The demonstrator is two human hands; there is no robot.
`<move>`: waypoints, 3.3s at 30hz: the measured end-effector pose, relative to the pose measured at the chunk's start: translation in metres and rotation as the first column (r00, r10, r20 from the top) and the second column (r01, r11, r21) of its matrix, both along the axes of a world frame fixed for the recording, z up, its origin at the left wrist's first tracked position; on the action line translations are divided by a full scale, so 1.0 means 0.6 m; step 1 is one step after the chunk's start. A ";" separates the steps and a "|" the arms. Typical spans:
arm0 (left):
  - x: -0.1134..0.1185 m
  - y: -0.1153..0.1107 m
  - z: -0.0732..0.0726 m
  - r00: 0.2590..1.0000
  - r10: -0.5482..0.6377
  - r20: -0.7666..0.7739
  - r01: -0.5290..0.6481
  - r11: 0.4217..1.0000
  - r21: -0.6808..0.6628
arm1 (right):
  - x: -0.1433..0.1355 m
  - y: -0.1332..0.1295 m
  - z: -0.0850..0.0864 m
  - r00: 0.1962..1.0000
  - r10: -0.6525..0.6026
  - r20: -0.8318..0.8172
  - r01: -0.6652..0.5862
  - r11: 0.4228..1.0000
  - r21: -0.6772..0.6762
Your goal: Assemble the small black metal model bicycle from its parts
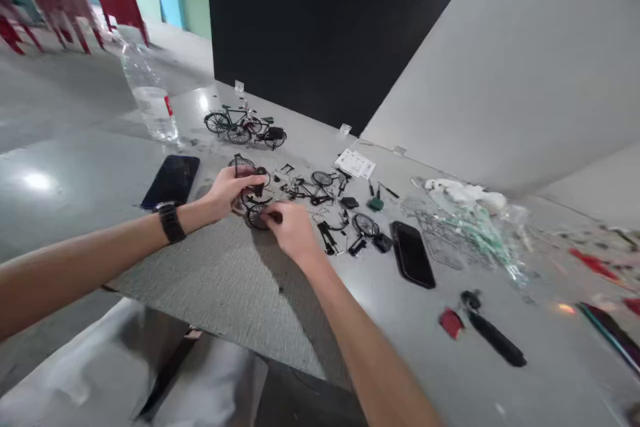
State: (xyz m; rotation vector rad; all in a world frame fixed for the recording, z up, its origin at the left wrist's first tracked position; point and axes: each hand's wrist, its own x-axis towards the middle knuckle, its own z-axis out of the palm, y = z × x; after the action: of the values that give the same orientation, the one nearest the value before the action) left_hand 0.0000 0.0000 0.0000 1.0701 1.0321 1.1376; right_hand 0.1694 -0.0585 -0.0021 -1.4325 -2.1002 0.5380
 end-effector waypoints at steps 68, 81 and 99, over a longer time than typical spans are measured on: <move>0.008 -0.007 -0.027 0.948 -0.318 0.018 0.310 0.934 0.177 | 0.007 -0.014 -0.037 0.724 -0.160 -0.671 0.167 0.984 -0.055; 0.010 -0.005 -0.027 0.935 -0.345 -0.087 0.355 0.908 0.222 | 0.001 -0.020 -0.040 0.799 -0.172 -0.576 0.194 0.981 -0.024; 0.009 -0.007 -0.023 0.949 -0.291 -0.123 0.313 0.922 0.229 | 0.006 -0.020 -0.031 0.862 -0.274 -0.427 0.353 0.928 0.118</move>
State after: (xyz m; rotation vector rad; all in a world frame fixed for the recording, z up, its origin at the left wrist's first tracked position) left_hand 0.0054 -0.0040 -0.0136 1.4348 0.7685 0.9882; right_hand 0.1733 -0.0705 -0.0207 -1.3778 -1.5099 0.4394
